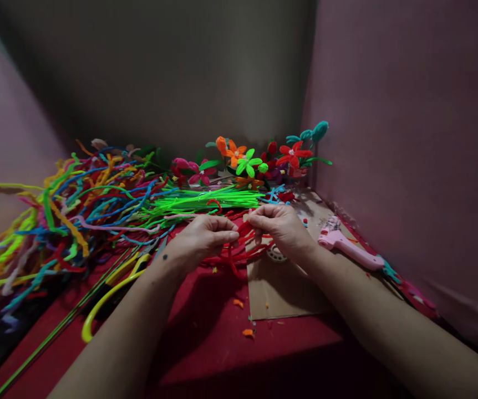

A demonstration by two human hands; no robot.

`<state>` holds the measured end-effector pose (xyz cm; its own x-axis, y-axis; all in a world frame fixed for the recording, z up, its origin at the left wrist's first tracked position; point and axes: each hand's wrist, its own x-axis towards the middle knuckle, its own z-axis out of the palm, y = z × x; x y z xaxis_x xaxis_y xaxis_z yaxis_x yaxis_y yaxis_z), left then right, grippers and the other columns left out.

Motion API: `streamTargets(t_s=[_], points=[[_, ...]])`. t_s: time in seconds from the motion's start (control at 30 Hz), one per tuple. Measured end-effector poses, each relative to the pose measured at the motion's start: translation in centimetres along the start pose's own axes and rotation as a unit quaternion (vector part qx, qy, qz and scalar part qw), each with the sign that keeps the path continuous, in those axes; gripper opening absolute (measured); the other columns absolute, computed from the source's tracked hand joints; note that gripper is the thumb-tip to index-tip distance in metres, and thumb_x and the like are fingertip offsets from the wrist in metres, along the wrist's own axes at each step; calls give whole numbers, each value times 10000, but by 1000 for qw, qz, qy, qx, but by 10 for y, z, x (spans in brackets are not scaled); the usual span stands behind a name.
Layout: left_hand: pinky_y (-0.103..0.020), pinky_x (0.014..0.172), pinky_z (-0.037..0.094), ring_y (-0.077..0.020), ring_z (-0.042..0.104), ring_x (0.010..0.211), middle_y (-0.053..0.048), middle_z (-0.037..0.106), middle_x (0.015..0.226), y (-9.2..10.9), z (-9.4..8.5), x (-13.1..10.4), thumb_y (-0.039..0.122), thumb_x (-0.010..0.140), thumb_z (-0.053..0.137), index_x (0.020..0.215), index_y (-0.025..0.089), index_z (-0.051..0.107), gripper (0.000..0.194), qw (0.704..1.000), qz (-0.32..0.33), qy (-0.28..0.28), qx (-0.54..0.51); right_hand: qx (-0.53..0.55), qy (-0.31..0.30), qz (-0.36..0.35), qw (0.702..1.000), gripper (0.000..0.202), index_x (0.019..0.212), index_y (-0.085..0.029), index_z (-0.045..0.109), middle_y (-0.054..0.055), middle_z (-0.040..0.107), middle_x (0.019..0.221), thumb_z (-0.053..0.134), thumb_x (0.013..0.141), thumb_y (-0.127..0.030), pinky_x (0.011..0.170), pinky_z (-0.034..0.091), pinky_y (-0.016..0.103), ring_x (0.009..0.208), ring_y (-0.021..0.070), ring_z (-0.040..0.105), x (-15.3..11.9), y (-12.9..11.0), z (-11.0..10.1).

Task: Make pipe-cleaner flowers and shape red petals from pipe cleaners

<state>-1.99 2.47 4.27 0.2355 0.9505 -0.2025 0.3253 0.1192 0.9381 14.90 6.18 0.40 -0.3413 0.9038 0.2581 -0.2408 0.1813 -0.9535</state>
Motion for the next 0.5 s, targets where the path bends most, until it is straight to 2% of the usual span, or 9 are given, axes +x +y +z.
streamTargets(t_s=[0.13,0.27,0.33,0.43,0.5], points=[[-182,389,134,-21,228,378,80,355,437,0,2,1,310,667,627,635,128,523,212,1000,10,6,-7,-21,10,4,1000,225,574,-126,566,-27,544,468,657,696,-292,427,366,188,419,62,469,-1,0,1],[-176,384,139,-23,229,373,83,350,418,1,3,1,314,685,599,632,129,521,208,999,16,32,23,50,9,20,999,284,693,-123,623,-12,565,527,618,726,-405,423,407,212,425,80,496,4,6,-1],[-175,381,142,-26,227,368,86,345,407,1,4,1,317,689,587,639,129,528,203,998,17,42,40,64,14,28,997,331,690,-122,628,-5,567,544,604,727,-450,410,413,213,425,81,499,5,6,-1],[-176,372,145,-31,219,358,92,328,394,2,5,0,313,691,573,650,136,533,186,996,19,60,59,22,21,28,999,303,631,-124,618,-9,568,547,638,704,-417,384,386,185,416,64,481,2,3,0],[-177,368,152,-35,224,357,93,325,395,3,6,-1,307,689,566,650,141,536,173,995,20,71,67,1,13,17,1000,229,659,-129,636,-13,589,579,664,688,-354,378,374,176,405,52,468,0,2,1]])
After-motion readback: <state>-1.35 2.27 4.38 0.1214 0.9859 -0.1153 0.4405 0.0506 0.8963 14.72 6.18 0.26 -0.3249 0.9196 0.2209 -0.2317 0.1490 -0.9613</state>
